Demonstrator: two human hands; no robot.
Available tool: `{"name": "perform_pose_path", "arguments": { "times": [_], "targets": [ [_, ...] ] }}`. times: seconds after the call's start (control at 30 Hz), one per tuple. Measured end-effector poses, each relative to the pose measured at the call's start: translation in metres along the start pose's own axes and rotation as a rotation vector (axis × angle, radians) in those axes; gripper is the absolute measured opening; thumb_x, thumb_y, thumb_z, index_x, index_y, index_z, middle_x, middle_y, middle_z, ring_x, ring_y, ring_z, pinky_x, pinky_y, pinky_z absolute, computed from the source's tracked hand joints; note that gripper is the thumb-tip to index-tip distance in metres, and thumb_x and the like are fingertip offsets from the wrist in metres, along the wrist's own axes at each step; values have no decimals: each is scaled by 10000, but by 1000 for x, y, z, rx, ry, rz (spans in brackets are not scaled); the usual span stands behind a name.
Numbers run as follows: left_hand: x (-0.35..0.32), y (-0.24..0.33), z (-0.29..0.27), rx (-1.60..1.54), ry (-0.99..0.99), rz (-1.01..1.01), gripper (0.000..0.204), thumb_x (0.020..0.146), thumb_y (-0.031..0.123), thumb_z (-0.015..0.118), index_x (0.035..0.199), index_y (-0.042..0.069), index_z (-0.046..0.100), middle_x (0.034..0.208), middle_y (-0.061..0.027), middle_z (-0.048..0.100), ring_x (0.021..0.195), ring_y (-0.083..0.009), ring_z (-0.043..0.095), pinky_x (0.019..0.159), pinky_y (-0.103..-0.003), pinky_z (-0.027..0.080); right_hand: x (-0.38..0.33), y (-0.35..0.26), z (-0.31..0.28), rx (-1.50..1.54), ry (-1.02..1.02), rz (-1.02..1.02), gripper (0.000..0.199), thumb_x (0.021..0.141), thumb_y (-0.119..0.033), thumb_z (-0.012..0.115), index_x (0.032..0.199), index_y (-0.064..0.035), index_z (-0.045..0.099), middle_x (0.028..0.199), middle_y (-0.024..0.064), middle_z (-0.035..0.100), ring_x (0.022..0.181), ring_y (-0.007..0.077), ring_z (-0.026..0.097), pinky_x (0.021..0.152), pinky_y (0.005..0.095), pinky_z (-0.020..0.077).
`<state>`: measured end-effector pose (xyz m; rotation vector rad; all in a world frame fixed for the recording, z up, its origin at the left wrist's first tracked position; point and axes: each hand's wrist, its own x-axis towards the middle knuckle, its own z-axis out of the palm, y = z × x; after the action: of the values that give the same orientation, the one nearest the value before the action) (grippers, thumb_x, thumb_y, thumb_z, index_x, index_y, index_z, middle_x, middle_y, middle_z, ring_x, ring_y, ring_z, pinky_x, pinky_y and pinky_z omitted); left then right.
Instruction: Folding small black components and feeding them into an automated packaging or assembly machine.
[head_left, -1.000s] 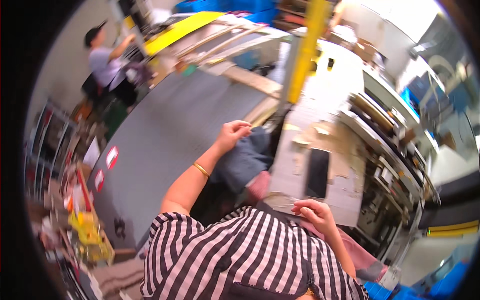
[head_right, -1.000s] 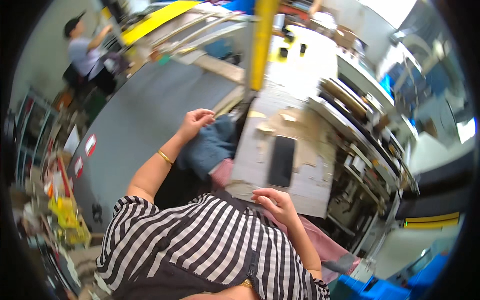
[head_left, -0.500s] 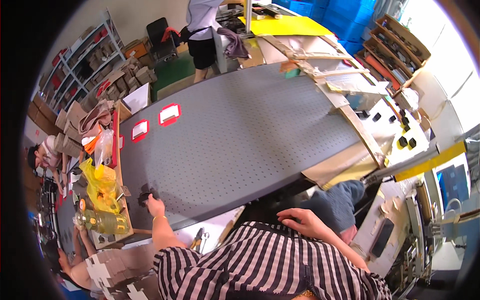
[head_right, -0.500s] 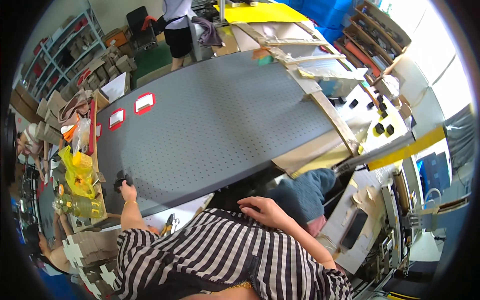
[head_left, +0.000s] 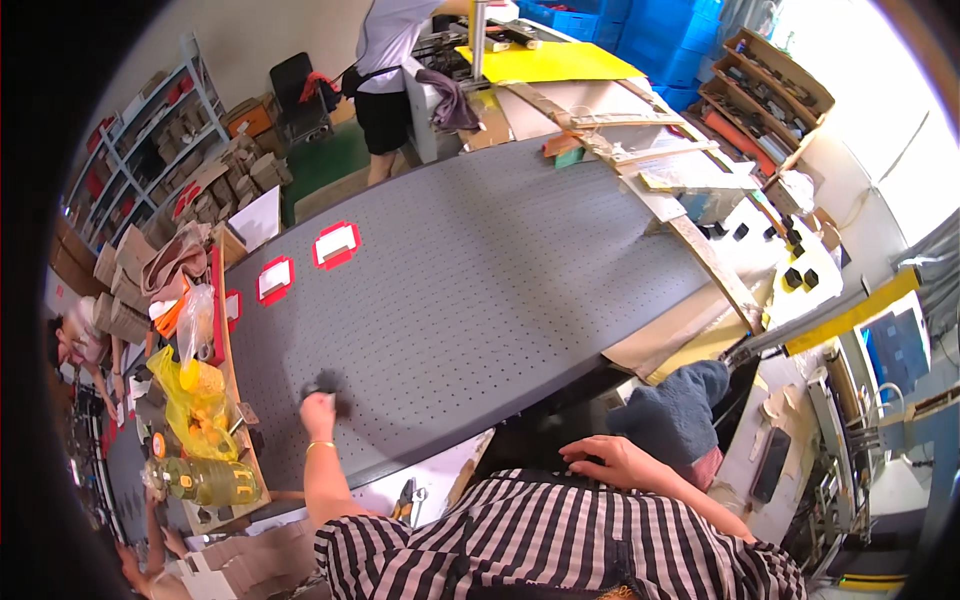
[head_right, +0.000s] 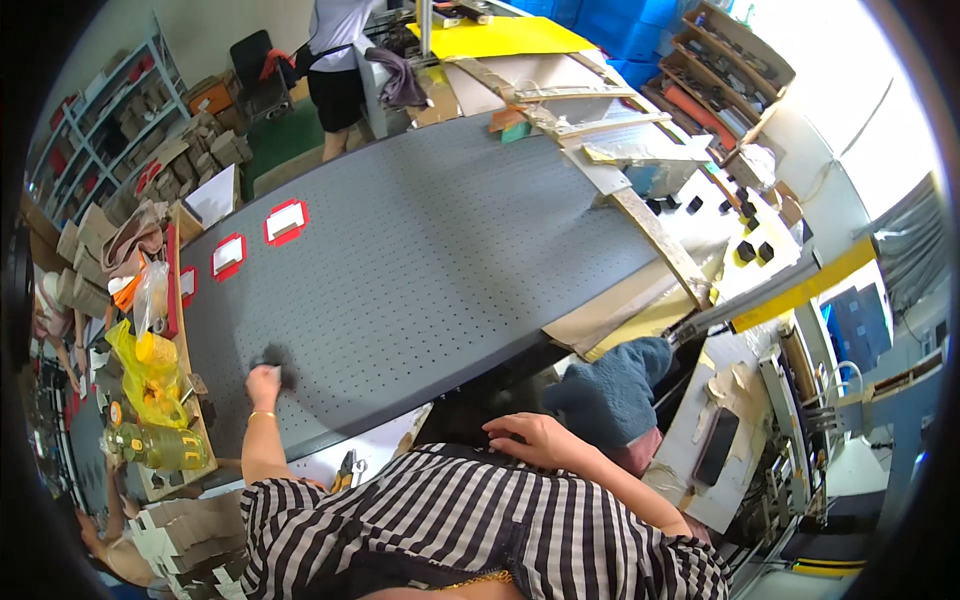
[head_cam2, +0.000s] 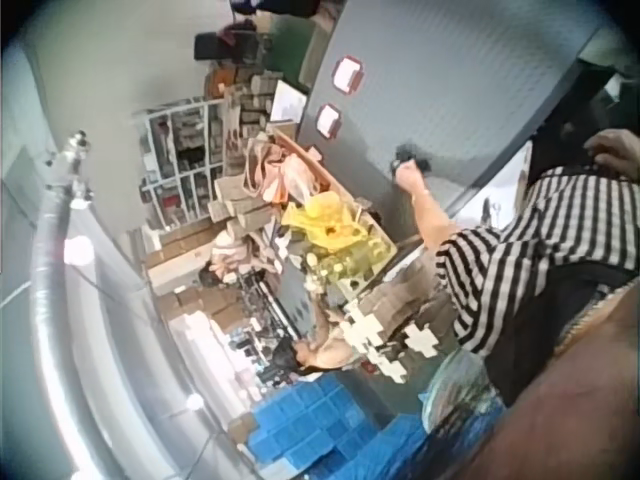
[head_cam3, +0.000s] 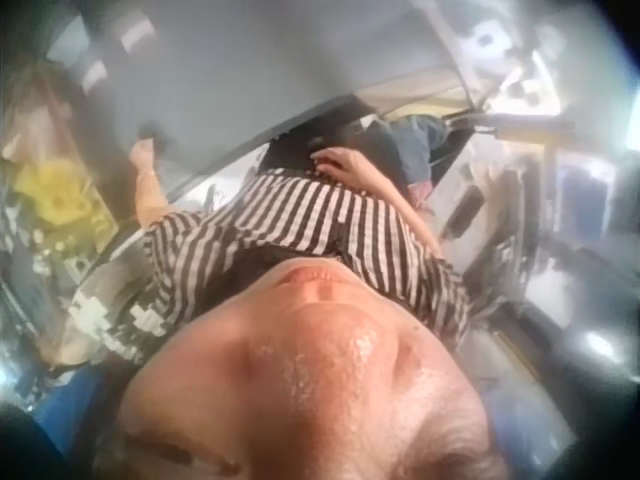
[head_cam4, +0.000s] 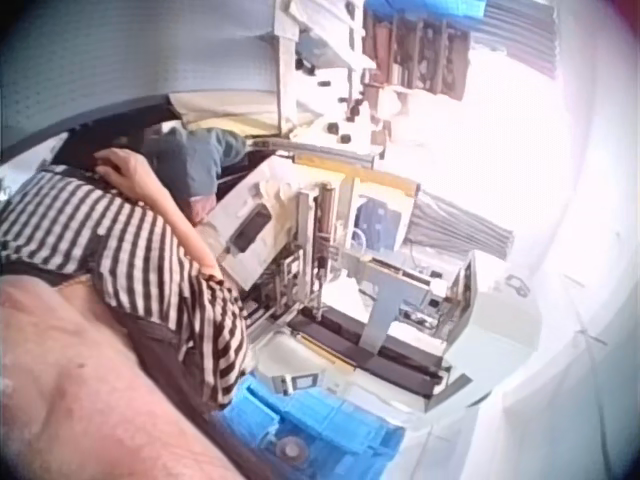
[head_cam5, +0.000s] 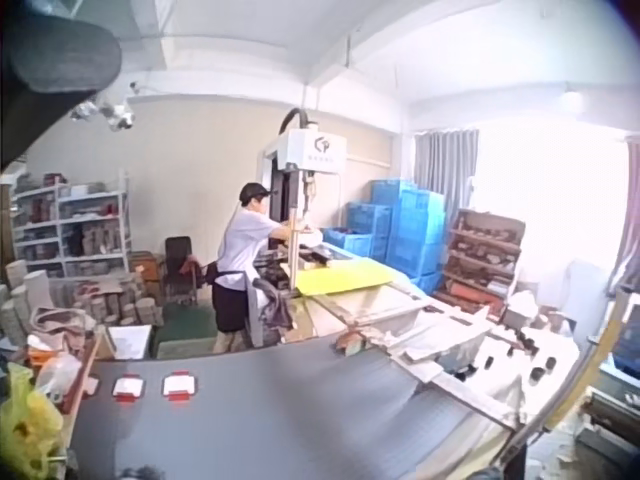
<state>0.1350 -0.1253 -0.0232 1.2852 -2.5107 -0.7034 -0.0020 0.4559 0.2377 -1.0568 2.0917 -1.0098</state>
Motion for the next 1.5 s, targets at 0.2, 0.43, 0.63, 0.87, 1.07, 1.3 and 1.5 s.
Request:
{"name": "perform_pose_path", "arguments": {
  "times": [0.2,0.43,0.63,0.87,1.07,1.3,1.5],
  "targets": [
    [-114,354,39,-704,-804,583,145,906,151,635,850,34,699,745,-2,660,647,-67,547,593,-224,444,-87,13,-19,-90,341,-52,257,871,-151,654,1101,-35,646,996,147,674,925,288,650,822,363,511],
    [-380,591,-38,-689,-1097,1804,152,797,178,747,866,54,693,800,-81,636,698,-219,589,649,-330,479,-261,8,-52,-195,1066,27,365,833,-51,665,1194,-36,609,1148,128,648,1085,282,590,932,367,454],
    [-545,653,-43,-538,-1267,2018,120,786,108,755,894,66,723,852,-69,669,811,-193,625,689,-305,498,-405,23,-24,-213,1161,154,298,858,-150,679,1142,-66,647,1085,115,664,1049,271,593,916,372,455],
    [-653,714,-11,-321,-1522,2112,214,769,153,786,954,88,700,973,-54,640,899,-204,597,725,-323,489,-503,49,-28,30,1395,218,375,856,-237,699,1175,-54,626,1127,135,640,1078,264,591,942,352,448],
    [-712,763,49,-518,-1315,2138,422,722,148,814,1106,96,645,1075,-69,611,1050,-237,541,881,-334,458,-568,82,-93,-373,1470,271,484,803,-201,736,1238,-59,579,1127,104,643,1064,271,576,949,371,438],
    [-775,903,150,-721,-1650,1607,553,822,63,733,1320,46,493,1004,-41,665,823,-103,604,759,-239,490,-654,198,-237,247,1466,125,575,852,-218,730,1312,14,475,1011,103,681,887,150,641,787,269,516],
    [-822,997,132,-747,-1392,1730,669,768,150,796,1350,71,477,935,-73,689,797,-134,627,757,-264,522,-699,192,-319,32,1605,189,638,843,-245,746,1340,26,451,1041,142,690,927,164,652,809,268,519]
  ]
}}
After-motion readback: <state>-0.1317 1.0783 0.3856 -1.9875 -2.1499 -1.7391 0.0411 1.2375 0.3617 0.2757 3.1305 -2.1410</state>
